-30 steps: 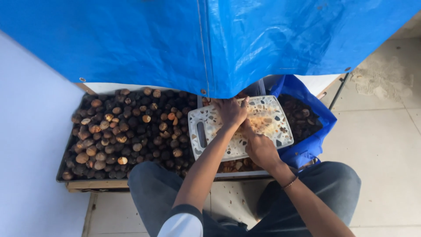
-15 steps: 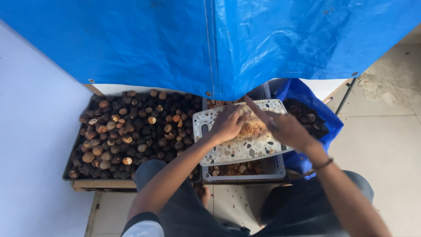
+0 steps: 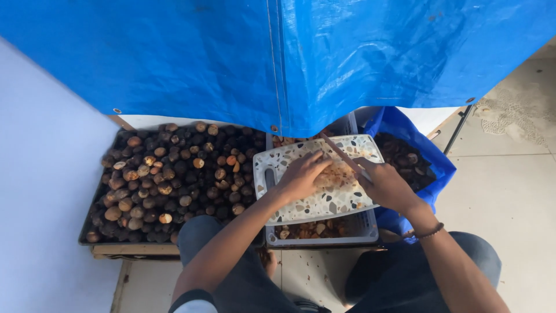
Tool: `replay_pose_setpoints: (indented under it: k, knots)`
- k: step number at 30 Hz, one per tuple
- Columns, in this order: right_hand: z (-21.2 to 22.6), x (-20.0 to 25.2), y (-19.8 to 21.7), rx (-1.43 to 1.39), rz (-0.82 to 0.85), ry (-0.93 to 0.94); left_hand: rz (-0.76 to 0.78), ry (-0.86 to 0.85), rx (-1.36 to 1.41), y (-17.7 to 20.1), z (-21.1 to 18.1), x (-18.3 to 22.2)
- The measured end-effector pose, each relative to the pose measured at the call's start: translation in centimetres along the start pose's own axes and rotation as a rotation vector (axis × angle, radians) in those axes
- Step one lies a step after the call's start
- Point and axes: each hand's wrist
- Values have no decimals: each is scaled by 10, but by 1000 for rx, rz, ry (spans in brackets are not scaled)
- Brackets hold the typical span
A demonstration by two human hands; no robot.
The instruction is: The person sits on the floor and uses a knife to peel the outer shell of nuts. They place the peeled nuts into a white crate and discard the shells into a blue bag.
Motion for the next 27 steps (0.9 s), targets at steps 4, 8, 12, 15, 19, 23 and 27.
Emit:
replay_pose_setpoints:
  k: [4,8,12,15,19,23,27]
  knots:
    - [-9,1,-4,-22,6,33,-50,53,86,-9,20,-8]
    - [-10,2,0,-13,-28,3,-182,57,-40,3,37,-19]
    - [-22,2,-5,8,-39,-1,-363,96,-44,3,51,-33]
    - [-25,1,-6,-25,-25,-30,-367,134,-88,14,50,-37]
    - [-31,1,-10,9,-32,-14,-341,134,8,39,40,-30]
    - [-22,4,-3,8,-48,-20,-147,146,282,65,27,-21]
    - [-8,2,11,19,20,-21,-53,157,283,95,16,-4]
Point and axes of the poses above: each hand's wrist, its own x-axis away from the middle knuckle, its own y-axis out of the back of the hand, z = x × y, and after that the axes turned 8 degrees about -z, right-handed
